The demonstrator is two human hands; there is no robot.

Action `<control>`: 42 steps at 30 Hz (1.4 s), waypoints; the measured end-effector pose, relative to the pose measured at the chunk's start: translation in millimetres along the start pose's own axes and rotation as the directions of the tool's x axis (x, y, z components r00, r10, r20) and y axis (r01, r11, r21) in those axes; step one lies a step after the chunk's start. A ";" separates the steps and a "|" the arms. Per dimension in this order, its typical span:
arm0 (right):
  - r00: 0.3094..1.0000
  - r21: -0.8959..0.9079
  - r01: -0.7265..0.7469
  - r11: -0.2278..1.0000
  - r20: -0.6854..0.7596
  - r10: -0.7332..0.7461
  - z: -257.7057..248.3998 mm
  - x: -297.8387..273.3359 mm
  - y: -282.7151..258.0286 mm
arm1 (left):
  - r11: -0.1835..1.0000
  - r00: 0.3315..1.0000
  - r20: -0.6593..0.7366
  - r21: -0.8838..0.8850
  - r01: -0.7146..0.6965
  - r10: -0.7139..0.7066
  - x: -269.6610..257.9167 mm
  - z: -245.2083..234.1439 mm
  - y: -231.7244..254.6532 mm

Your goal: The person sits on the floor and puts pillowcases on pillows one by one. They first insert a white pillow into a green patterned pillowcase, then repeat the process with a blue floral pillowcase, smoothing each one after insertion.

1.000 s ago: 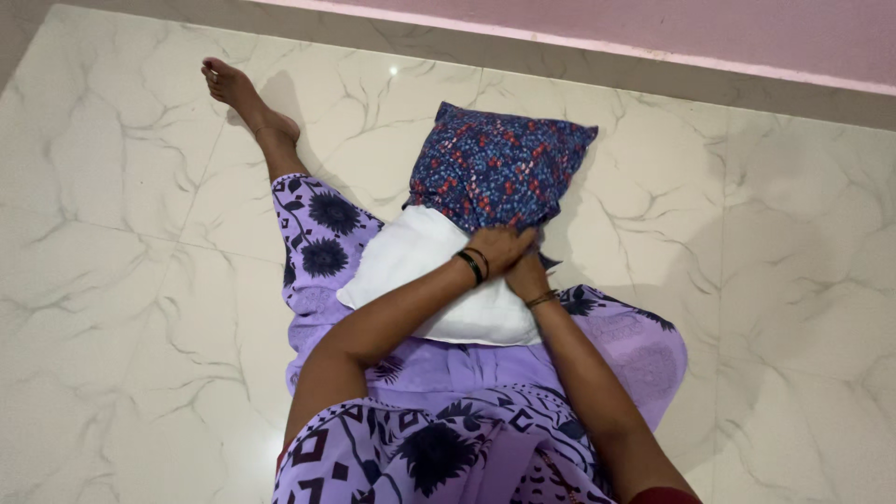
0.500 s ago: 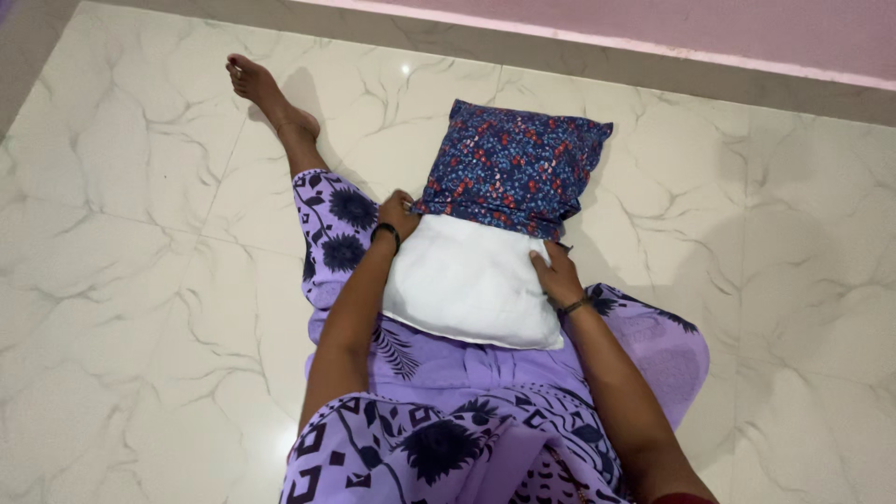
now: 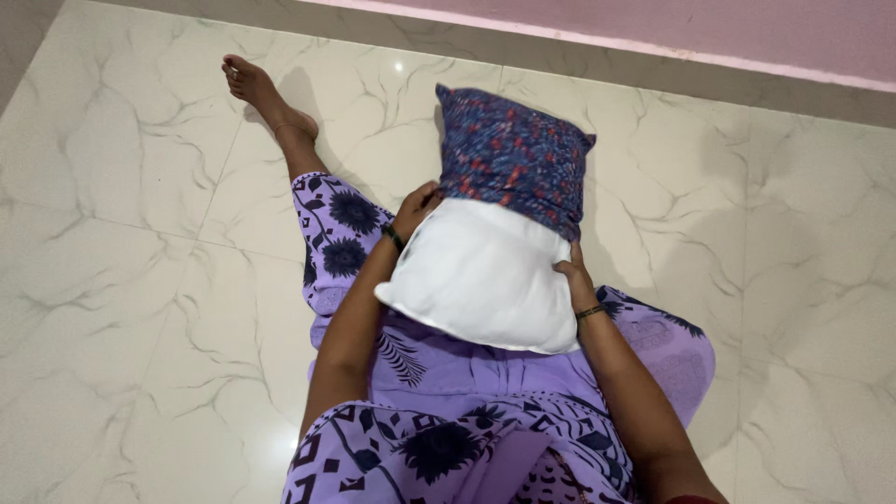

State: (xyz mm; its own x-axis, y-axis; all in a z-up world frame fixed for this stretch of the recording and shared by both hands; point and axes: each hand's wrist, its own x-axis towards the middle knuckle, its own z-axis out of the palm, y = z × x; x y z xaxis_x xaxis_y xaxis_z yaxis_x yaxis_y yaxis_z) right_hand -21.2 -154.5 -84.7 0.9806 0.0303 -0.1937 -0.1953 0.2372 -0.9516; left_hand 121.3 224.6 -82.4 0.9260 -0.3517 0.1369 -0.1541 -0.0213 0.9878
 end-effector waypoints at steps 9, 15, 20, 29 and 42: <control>0.988 -0.142 0.086 0.986 0.143 -0.066 53.5 -7.9 -3.6 | 0.814 0.911 -0.037 0.465 -0.348 0.411 40.5 130.2 214.6; 0.927 -0.637 0.358 0.683 0.330 -0.179 67.8 -31.5 -7.5 | 0.643 0.924 -0.216 0.667 0.375 -0.315 40.6 155.8 187.5; 0.893 -0.883 0.379 0.275 0.427 0.139 97.4 -71.0 -11.6 | 0.552 0.966 -0.226 0.793 0.259 -0.128 41.6 163.8 113.9; 0.744 -0.822 0.568 -0.038 0.532 -0.405 104.0 -141.1 -134.7 | 0.549 0.997 -0.032 0.833 0.063 -0.066 38.6 144.4 121.7; 0.956 -0.963 0.270 0.010 0.266 -0.127 50.3 -22.9 -53.0 | 0.567 0.759 0.639 0.583 -0.582 0.123 -83.1 245.0 125.4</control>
State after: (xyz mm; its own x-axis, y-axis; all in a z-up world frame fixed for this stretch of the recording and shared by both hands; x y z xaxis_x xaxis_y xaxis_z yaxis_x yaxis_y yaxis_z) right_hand -32.4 -119.0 -17.8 0.9663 0.2574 -0.0011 0.2459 -0.9243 -0.2918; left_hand -59.4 21.9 12.1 0.4641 -0.8676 0.1785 -0.8274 -0.3527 0.4370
